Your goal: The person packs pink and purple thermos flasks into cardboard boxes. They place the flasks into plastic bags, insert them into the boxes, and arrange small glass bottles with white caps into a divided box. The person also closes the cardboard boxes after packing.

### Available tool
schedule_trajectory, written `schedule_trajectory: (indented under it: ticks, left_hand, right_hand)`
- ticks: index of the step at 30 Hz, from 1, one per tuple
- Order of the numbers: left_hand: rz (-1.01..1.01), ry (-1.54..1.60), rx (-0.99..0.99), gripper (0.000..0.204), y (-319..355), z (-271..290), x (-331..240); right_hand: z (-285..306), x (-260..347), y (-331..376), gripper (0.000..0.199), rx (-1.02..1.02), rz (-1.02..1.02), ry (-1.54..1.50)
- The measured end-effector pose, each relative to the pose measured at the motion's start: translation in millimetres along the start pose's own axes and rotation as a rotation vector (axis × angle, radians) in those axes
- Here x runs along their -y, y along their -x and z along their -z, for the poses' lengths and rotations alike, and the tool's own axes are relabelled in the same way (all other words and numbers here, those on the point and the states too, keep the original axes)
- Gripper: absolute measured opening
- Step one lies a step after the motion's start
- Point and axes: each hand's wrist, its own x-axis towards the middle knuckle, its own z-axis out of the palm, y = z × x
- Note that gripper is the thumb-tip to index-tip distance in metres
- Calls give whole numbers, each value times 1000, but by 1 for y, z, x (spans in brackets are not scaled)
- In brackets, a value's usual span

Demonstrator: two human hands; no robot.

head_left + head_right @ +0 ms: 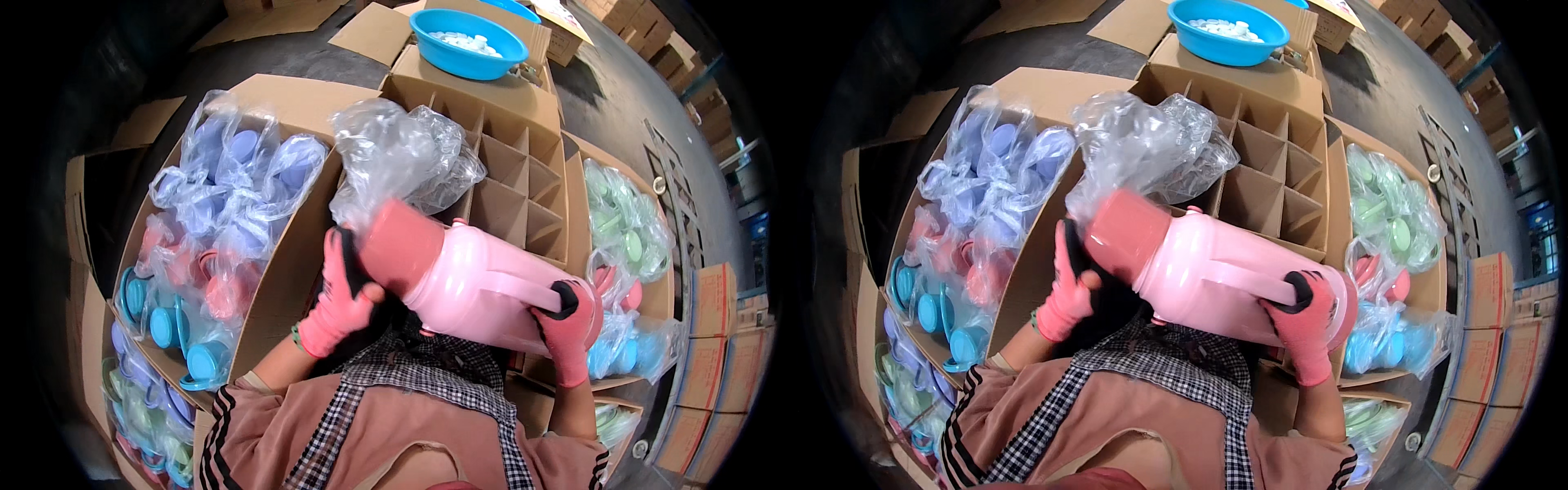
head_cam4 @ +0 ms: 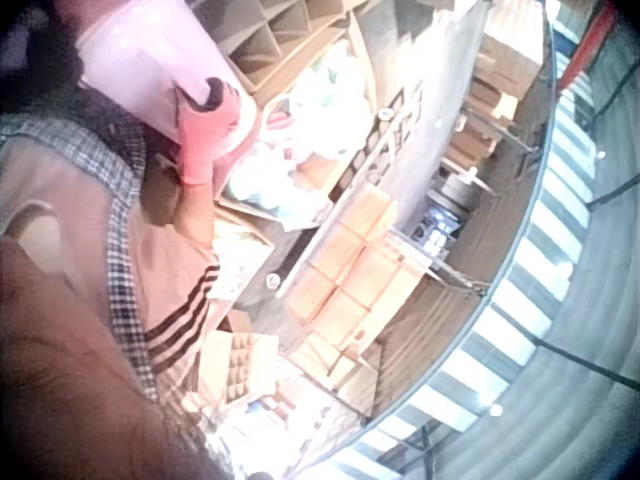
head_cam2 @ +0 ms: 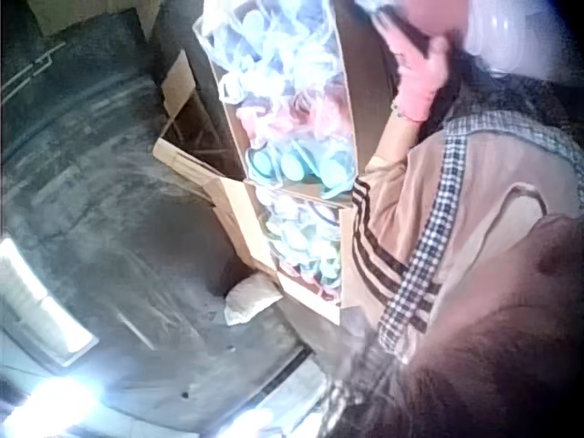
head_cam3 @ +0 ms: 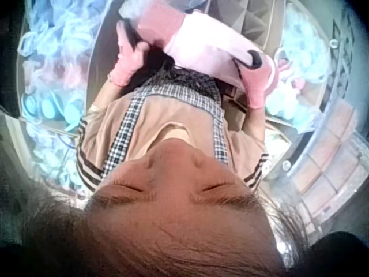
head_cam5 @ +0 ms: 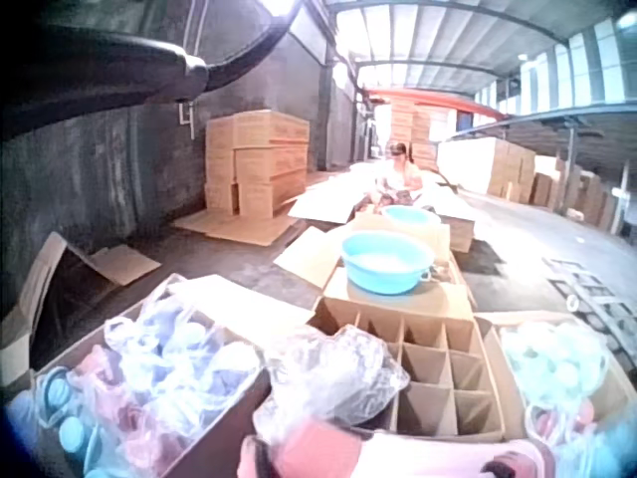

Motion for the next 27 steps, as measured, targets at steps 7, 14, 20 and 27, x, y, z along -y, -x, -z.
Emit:
schedule_trajectory:
  ticks: [7,14,20,27]
  left_hand:
    - [583,593,43,58,-20,0,0]
    - [823,466,451,58,-48,15,-11]
    - [189,148,416,78,-9,3,-29]
    - [984,1012,470,53,-39,3,-6]
  right_hand:
    - [7,3,-8,41,74,-46,-50]
    - [-7,2,1,43,77,99,-59]
    - [-11,-32,11,50,55,-90,-144]
    - [-6,-11,2,40,9,50,-113]
